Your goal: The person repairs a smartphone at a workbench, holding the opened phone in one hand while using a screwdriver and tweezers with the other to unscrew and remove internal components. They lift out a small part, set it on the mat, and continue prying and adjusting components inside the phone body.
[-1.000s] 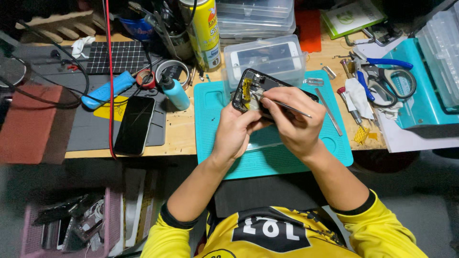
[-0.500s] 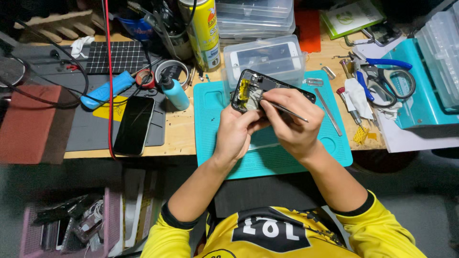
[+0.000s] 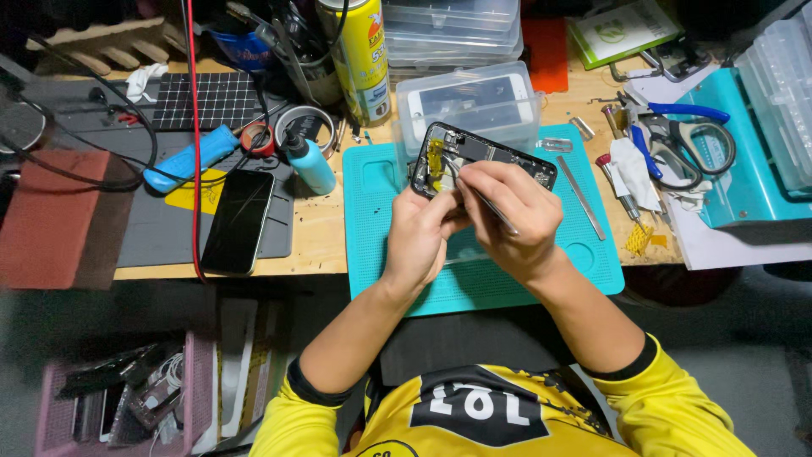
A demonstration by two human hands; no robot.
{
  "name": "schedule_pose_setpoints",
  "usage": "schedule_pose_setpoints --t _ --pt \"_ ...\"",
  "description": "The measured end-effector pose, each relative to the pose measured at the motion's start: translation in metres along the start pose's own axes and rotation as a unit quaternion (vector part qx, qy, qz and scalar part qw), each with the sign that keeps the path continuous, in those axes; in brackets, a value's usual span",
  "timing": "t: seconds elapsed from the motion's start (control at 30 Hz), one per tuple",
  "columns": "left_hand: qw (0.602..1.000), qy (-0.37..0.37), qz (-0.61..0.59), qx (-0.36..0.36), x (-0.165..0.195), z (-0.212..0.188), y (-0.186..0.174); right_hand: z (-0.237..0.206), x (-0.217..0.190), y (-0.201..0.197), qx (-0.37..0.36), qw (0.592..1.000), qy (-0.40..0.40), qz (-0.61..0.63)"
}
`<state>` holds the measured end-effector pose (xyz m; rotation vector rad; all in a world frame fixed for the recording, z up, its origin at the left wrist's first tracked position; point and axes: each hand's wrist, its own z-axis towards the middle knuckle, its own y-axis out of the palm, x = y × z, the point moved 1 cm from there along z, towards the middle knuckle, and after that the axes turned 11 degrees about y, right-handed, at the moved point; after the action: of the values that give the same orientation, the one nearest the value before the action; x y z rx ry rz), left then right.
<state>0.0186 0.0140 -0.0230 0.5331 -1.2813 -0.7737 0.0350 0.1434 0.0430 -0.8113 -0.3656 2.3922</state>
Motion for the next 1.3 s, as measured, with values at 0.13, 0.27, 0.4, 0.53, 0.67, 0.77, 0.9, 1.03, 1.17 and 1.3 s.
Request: schedule_pose_setpoints --t 0.13,0.27,0.4,0.53,0.67,0.77,0.9,1.03,1.17,1.3 --pt "1.000 -0.002 0.002 0.006 0.000 0.001 0.001 -0.001 0.001 0.000 0.008 1.000 0.000 -0.001" --pt "1.000 0.000 0.002 0.008 0.000 0.001 0.003 -0.001 0.000 -0.001 0.012 1.000 -0.009 -0.007" --pt "1.000 0.000 0.008 0.020 0.001 0.001 0.002 -0.001 -0.001 -0.002 0.019 1.000 -0.020 -0.013" --pt "1.000 -0.003 0.002 0.021 0.000 0.002 0.001 0.001 -0.003 -0.003 0.016 1.000 -0.020 -0.017" --pt "1.000 -0.003 -0.001 0.007 0.002 0.001 0.000 0.004 -0.005 -0.006 0.002 1.000 -0.002 -0.014" --pt "1.000 -0.002 -0.001 0.017 0.004 0.001 -0.001 0.004 -0.007 -0.012 -0.003 1.000 0.018 -0.007" --pt "1.000 -0.006 -0.007 0.018 0.007 0.001 0.000 0.006 -0.008 -0.019 -0.015 0.999 0.035 0.012" --pt "1.000 -0.009 -0.009 0.014 0.009 0.001 0.001 0.009 -0.006 -0.021 -0.038 0.998 0.041 0.029" --pt "1.000 -0.015 0.013 0.008 0.010 0.000 0.001 0.008 -0.005 -0.020 -0.027 0.996 0.066 0.059" --pt "1.000 -0.014 0.016 0.002 0.009 -0.002 0.001 0.010 -0.004 -0.022 -0.035 0.997 0.055 0.038"
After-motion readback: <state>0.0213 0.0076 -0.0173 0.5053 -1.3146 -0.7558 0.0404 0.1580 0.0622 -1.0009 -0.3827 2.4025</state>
